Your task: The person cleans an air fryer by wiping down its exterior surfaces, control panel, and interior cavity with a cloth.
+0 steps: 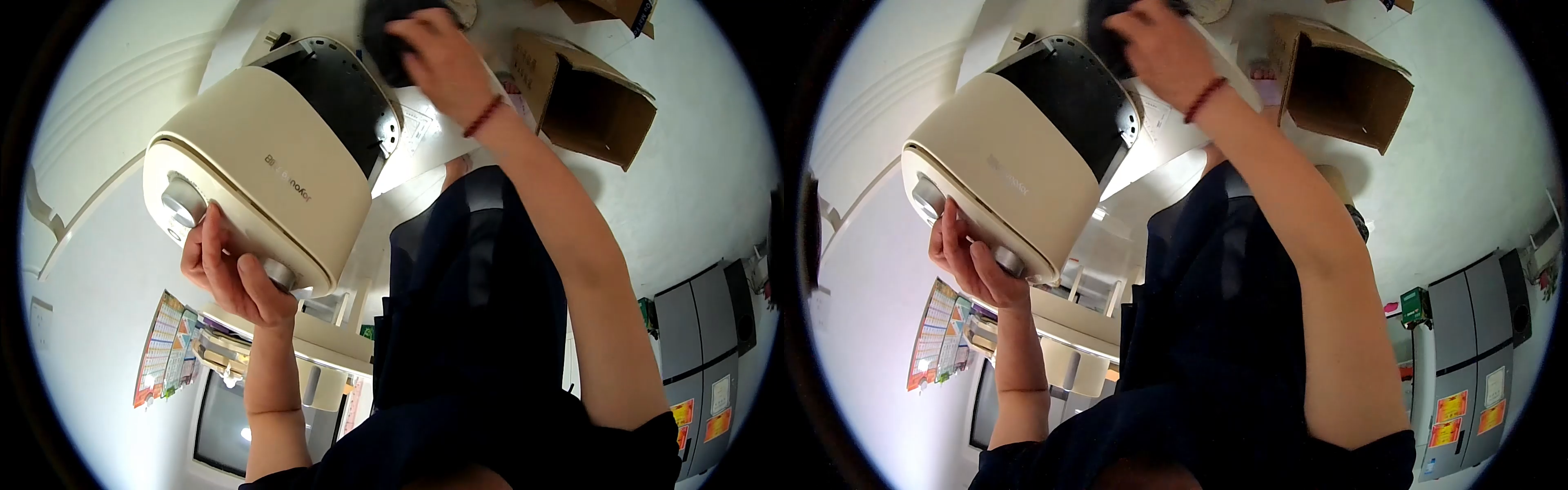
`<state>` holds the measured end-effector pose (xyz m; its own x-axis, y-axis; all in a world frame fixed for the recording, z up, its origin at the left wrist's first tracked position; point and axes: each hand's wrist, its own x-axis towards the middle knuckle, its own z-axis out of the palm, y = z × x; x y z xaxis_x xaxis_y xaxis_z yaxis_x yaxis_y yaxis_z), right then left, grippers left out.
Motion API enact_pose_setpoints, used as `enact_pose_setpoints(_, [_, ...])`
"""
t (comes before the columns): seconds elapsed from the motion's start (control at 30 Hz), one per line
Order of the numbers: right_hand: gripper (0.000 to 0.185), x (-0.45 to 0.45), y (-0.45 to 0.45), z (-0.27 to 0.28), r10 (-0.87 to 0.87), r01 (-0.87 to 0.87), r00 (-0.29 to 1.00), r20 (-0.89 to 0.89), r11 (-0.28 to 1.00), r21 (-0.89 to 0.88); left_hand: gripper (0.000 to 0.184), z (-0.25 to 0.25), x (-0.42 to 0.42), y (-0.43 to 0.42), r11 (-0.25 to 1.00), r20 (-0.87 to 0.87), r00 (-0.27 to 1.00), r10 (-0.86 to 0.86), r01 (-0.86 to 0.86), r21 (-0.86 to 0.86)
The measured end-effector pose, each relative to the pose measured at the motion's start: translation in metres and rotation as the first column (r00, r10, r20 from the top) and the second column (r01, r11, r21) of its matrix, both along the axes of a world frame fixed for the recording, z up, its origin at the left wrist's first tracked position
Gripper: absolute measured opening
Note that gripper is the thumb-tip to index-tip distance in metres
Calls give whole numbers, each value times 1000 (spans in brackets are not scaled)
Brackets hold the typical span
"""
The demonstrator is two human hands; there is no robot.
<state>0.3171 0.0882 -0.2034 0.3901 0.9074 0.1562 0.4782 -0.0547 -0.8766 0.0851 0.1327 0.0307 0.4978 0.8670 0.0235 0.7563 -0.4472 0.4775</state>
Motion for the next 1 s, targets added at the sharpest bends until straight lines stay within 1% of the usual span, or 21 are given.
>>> enact_pose_setpoints(0.07, [38, -36, 27, -19, 156, -160, 982, 110, 987, 31, 50, -3, 1, -1, 1000, 19, 1000, 19, -20, 14])
enact_pose_setpoints(0.1, [39, -52, 34, -24, 276, -269, 952, 130, 961, -70, 50, -3, 0, 0, 1000, 6, 1000, 7, -7, 13])
enact_pose_setpoints(0.17, [37, -60, 30, -12, 427, -387, 893, 145, 891, -238, 50, 1, -3, 2, 1000, -23, 999, -25, 25, -4])
enact_pose_setpoints(0.2, [36, -62, 27, -4, 499, -436, 854, 148, 841, -321, 50, 0, -2, 2, 1000, -11, 1000, -18, 18, 2])
enact_pose_setpoints(0.27, [32, -70, -4, -9, 603, -558, 792, 95, 779, -287, 52, -2, 4, 1, 1000, 20, 1000, -3, 2, 15])
enact_pose_setpoints(0.3, [30, -68, -17, -12, 652, -614, 755, 76, 742, -268, 52, -2, 3, 2, 1000, -1, 1000, -14, 14, 11])
enact_pose_setpoints(0.37, [27, -57, -28, -7, 703, -657, 699, 131, 704, -270, 52, 1, -1, 2, 999, -49, 998, -33, 33, 3])
enact_pose_setpoints(0.4, [26, -56, -29, -7, 726, -678, 669, 158, 684, -269, 52, 1, -1, 2, 999, -38, 999, -31, 31, 5])
enact_pose_setpoints(0.43, [24, -60, -25, -15, 673, -636, 712, 200, 739, -225, 52, -1, -1, 2, 999, -30, 999, -32, 32, 5])
enact_pose_setpoints(0.53, [21, -63, 29, -12, 566, -502, 797, 213, 815, -290, 52, 0, 1, 1, 1000, -36, 999, -19, 19, -3])
enact_pose_setpoints(0.63, [19, -70, 73, -21, 338, -308, 899, 277, 940, -148, 52, 0, 2, 2, 1000, -25, 1000, -18, 18, -2])
enact_pose_setpoints(0.73, [20, -80, 75, -16, 300, -252, 928, 219, 941, -225, 52, -1, -1, 1, 1000, -20, 1000, -22, 22, -4])
enact_pose_setpoints(0.77, [20, -80, 68, -13, 324, -265, 916, 239, 932, -246, 52, 0, -1, 2, 1000, -18, 999, -26, 26, 2])
enact_pose_setpoints(0.87, [19, -67, 29, -10, 521, -442, 830, 199, 833, -333, 51, 0, -1, 1, 999, -32, 998, -50, 50, 17])
enact_pose_setpoints(0.9, [18, -61, 20, -7, 531, -450, 827, 185, 822, -349, 51, 0, -1, 0, 999, -54, 998, -41, 42, 13])
enact_pose_setpoints(0.97, [16, -53, 8, 1, 558, -474, 816, 149, 795, -379, 51, -1, 0, 0, 1000, -21, 1000, -16, 16, 5])
enact_pose_setpoints(1.0, [15, -54, 15, -2, 518, -433, 829, 212, 834, -343, 51, -2, 0, 0, 1000, -13, 1000, -7, 7, -1])
